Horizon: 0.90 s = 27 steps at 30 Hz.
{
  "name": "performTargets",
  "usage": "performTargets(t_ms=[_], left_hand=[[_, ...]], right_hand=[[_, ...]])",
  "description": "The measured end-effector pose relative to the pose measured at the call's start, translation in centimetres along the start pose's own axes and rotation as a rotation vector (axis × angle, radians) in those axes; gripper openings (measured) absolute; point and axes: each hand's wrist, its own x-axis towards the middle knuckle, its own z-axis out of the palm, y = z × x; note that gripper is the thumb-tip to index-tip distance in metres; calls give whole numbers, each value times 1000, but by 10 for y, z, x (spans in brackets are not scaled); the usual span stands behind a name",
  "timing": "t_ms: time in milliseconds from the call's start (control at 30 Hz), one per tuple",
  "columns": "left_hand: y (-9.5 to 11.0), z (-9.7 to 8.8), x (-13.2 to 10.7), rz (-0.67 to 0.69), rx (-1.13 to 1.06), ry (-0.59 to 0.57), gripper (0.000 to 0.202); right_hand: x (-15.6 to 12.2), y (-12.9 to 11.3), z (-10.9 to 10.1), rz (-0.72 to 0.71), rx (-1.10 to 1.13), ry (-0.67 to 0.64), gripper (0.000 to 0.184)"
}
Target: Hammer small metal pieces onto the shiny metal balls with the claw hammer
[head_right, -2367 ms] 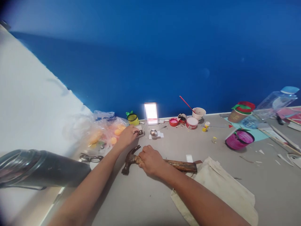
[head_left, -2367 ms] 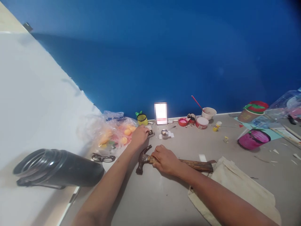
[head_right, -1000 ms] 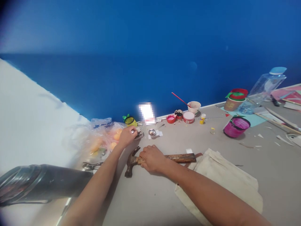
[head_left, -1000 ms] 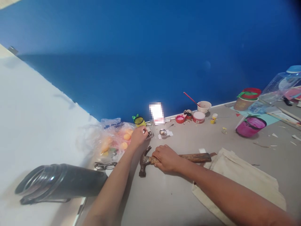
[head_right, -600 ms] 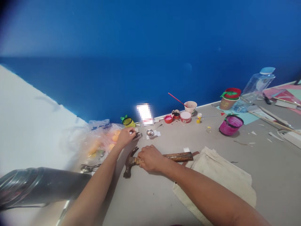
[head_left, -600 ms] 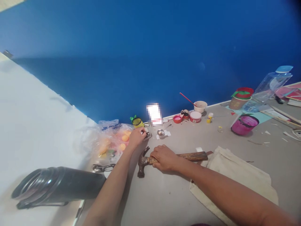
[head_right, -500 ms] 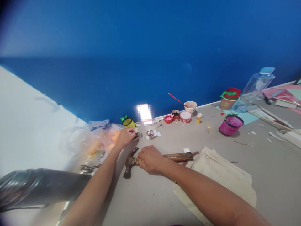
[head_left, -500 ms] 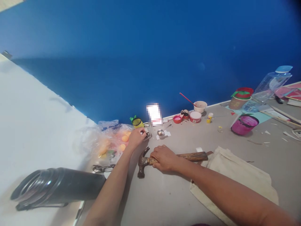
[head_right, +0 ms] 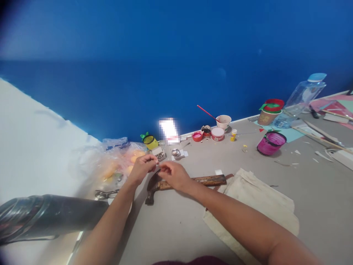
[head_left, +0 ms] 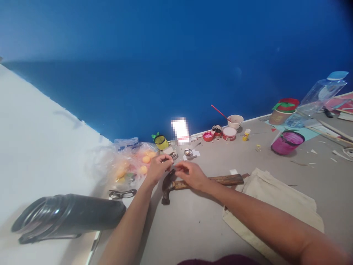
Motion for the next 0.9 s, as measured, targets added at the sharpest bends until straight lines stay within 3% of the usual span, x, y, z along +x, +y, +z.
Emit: performTargets(t_ms=[67, 200, 300, 467, 533, 633, 767, 900], left_hand=[[2, 5, -23, -41, -66, -17, 15], [0, 17, -51, -115, -141, 13, 19], [-4, 23, -55, -155, -242, 34, 23], [-4, 20, -58, -136, -772, -46, 29], [-4, 18, -63, -128, -863, -55, 33], [-5, 17, -73, -117, -841, -31, 40], [-8, 17, -84, -62, -622, -3, 47], [-9, 17, -87, 3, -455, 11, 46]], right_hand=[[2, 0, 0, 17, 207, 121, 26], [2, 0, -1, 59, 383, 75, 22], [1, 0, -2, 148, 454, 59, 23], [4, 0, -5, 290, 635, 128, 35], [4, 0, -6, 333, 730, 111, 41], [1, -3, -6, 381, 849, 15, 46], [-4, -8, -5, 445, 935, -134, 48], [-6, -11, -6, 472, 985, -189, 47]])
